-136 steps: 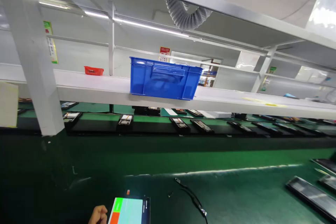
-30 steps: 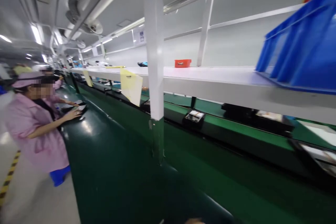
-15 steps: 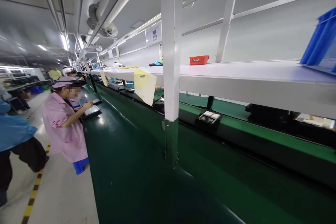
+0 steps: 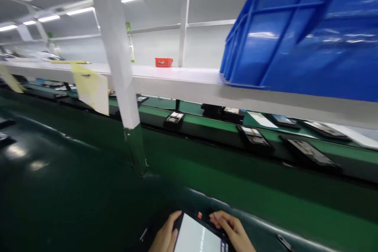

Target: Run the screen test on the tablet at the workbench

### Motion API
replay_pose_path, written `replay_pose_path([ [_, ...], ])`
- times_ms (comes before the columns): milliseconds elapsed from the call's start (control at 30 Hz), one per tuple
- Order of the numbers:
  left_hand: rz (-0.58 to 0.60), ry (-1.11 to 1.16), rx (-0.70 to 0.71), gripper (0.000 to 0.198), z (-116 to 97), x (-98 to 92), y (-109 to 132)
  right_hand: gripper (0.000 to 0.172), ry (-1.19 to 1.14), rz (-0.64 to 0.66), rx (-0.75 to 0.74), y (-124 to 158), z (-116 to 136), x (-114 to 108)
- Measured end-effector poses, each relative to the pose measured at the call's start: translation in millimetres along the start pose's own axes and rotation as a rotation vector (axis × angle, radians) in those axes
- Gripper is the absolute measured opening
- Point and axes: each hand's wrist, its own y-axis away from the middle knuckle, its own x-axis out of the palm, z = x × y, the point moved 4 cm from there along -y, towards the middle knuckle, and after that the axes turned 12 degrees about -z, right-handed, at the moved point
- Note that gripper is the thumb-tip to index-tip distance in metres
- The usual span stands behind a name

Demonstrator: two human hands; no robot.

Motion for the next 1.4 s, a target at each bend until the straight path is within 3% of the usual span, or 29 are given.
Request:
replay_pose_path([
  [100,-0.045,0.043,0.035,0.05,-3.5,-5.0,5.0,0.069,-0.103,0.009,-0.029,12.2,-5.4,-3.7],
  [267,0.054,0.001,0.006,0.051,-4.0,-3.1,6.8,0.065,-0.108,0.006,-0.069,17.9,-10.7,-3.5],
  [500,0.015,0.064,-0.014,0.049,-8.0,-10.8,8.2,0.058,-0.177,-0.003,-0.088,17.9,-11.7,-2.5],
  [633,0.052,0.053,-0.011,0.053,-14.6,-13.5,8.8,0.057,-0.181,0.008,-0.088,18.4,-10.7,-2.7],
  [767,0.115,-0.031,-0.001,0.055,-32.5,-10.3,-1.5,0.057,-0.183,0.0,-0.093,17.8,-10.9,-2.4],
  [900,0.083,-0.097,-0.01,0.047,-41.7,-6.6,-16.3,0.057,-0.198,-0.016,-0.092,17.1,-11.0,-2.0],
  [1233,-0.058,0.14,-0.194,0.069,-24.2,-18.1,-18.2,0.059,-0.187,-0.009,-0.095,20.6,-5.7,-4.7],
  [1400,-0.033,0.247,-0.19,0.059,-28.4,-18.9,-14.0,0.056,-0.196,-0.016,-0.103,19.7,-8.0,-4.4],
])
